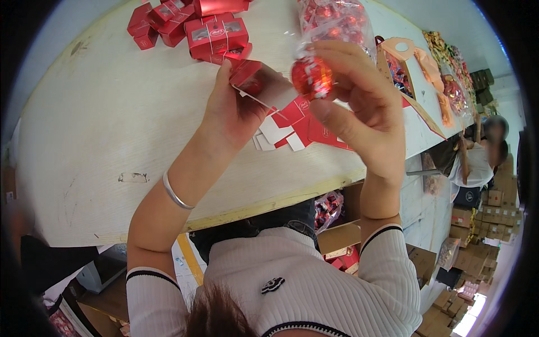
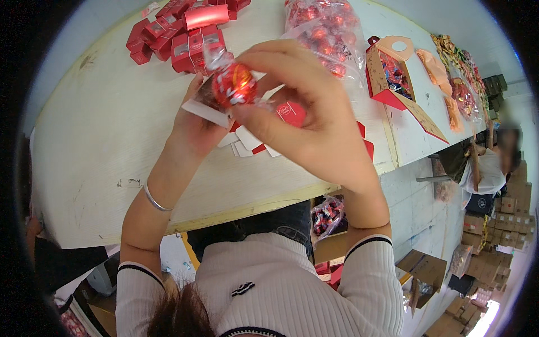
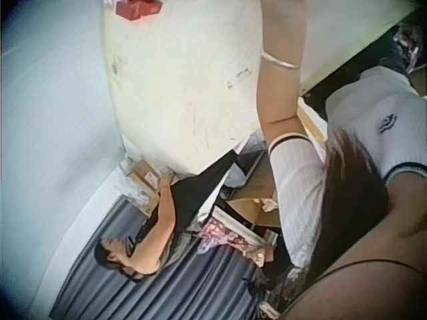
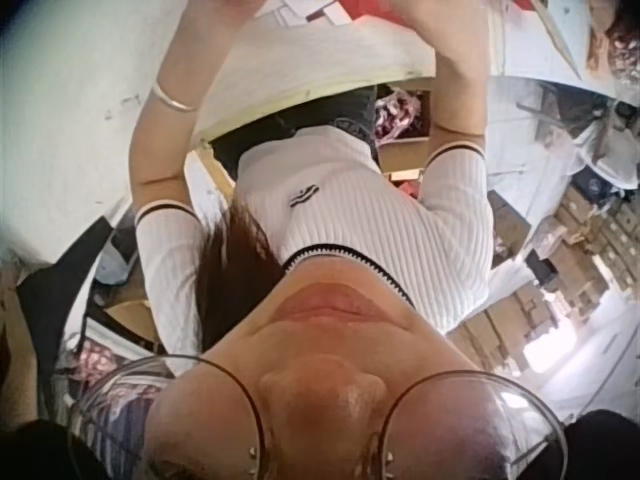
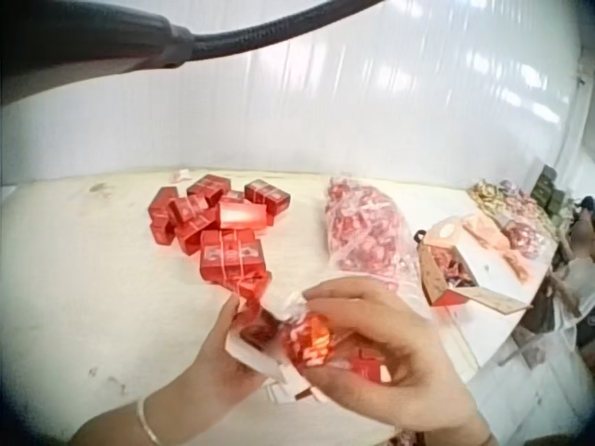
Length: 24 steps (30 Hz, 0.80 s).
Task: The person folds flat red cardboard pieces into small boxes, places a wrapped candy inside each box, and closes the flaps. The finished boxes are stacked on the table.
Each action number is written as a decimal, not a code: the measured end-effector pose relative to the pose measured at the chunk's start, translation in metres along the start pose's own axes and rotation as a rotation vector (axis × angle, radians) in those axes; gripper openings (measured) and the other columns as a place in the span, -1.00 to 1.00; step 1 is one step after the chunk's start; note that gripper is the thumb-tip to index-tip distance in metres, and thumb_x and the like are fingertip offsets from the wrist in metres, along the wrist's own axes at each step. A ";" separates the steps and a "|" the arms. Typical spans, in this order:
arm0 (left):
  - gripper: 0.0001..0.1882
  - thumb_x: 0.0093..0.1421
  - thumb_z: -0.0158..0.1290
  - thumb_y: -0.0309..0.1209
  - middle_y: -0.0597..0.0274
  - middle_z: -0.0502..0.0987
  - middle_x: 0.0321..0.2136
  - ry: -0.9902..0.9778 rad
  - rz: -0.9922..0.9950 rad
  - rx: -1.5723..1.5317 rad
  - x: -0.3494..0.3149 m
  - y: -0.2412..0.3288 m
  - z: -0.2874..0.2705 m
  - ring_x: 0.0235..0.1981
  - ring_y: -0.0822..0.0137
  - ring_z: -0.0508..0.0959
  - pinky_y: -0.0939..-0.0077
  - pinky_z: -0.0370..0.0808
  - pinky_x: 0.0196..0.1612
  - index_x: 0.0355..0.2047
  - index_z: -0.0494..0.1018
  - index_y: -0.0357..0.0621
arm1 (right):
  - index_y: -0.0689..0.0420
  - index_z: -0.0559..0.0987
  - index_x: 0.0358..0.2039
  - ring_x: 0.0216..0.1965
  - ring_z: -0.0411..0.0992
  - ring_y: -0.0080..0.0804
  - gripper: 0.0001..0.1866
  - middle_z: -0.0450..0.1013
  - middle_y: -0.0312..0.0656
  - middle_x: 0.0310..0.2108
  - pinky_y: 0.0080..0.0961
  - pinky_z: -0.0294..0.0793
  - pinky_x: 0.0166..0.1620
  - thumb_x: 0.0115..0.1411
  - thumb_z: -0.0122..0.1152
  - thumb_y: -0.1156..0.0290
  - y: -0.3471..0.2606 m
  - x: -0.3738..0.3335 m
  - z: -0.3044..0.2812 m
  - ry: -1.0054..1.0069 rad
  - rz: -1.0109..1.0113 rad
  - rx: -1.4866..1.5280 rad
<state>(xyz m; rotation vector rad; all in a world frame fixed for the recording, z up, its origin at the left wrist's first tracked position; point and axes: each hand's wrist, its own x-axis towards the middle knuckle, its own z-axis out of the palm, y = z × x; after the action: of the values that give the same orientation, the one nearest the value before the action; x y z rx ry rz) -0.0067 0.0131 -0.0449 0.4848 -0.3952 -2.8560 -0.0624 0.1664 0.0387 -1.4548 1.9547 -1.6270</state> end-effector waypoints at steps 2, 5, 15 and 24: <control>-0.61 0.27 -0.29 -0.12 0.12 0.41 -0.32 -0.032 -0.042 -0.067 0.002 0.001 -0.001 -0.21 0.20 0.44 0.17 0.40 -0.02 -0.17 0.26 -0.20 | 0.30 0.40 -0.06 -0.30 0.36 -0.56 -0.51 0.38 -0.15 -0.22 -0.65 0.36 -0.23 -0.11 0.16 0.67 -0.005 0.001 -0.007 -0.036 0.015 -0.137; -0.64 0.25 -0.23 -0.17 0.18 0.42 -0.14 0.054 -0.027 -0.038 0.002 0.000 0.003 -0.07 0.21 0.40 0.24 0.35 0.02 -0.07 0.31 -0.12 | 0.27 0.42 -0.13 -0.42 0.32 -0.63 -0.56 0.37 -0.31 -0.43 -0.69 0.31 -0.35 -0.12 0.19 0.66 -0.020 0.002 -0.009 -0.155 0.149 -0.285; -0.61 0.25 -0.27 -0.13 0.02 0.42 -0.27 0.059 0.003 -0.068 -0.011 0.002 0.012 -0.21 0.07 0.45 0.20 0.42 -0.03 -0.25 0.30 -0.24 | 0.23 0.47 -0.30 -0.29 0.33 -0.42 -0.72 0.39 -0.24 -0.21 -0.49 0.35 -0.22 -0.11 0.17 0.60 -0.002 0.034 0.011 -0.075 -0.133 -0.373; -0.48 0.17 -0.15 0.04 0.01 0.36 -0.12 -0.430 -0.389 -0.200 0.001 0.025 -0.013 -0.06 -0.02 0.36 0.08 0.28 0.06 -0.13 0.34 -0.18 | 0.12 0.32 0.02 0.15 0.13 -0.20 -0.28 0.27 -0.16 0.05 -0.28 0.13 0.14 -0.30 0.17 0.66 0.055 0.048 0.017 -0.351 -0.409 -0.187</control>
<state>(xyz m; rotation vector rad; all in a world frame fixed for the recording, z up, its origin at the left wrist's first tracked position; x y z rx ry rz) 0.0010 -0.0134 -0.0502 -0.1109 -0.0806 -3.3277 -0.1033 0.1130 0.0061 -2.1596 1.7245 -1.2251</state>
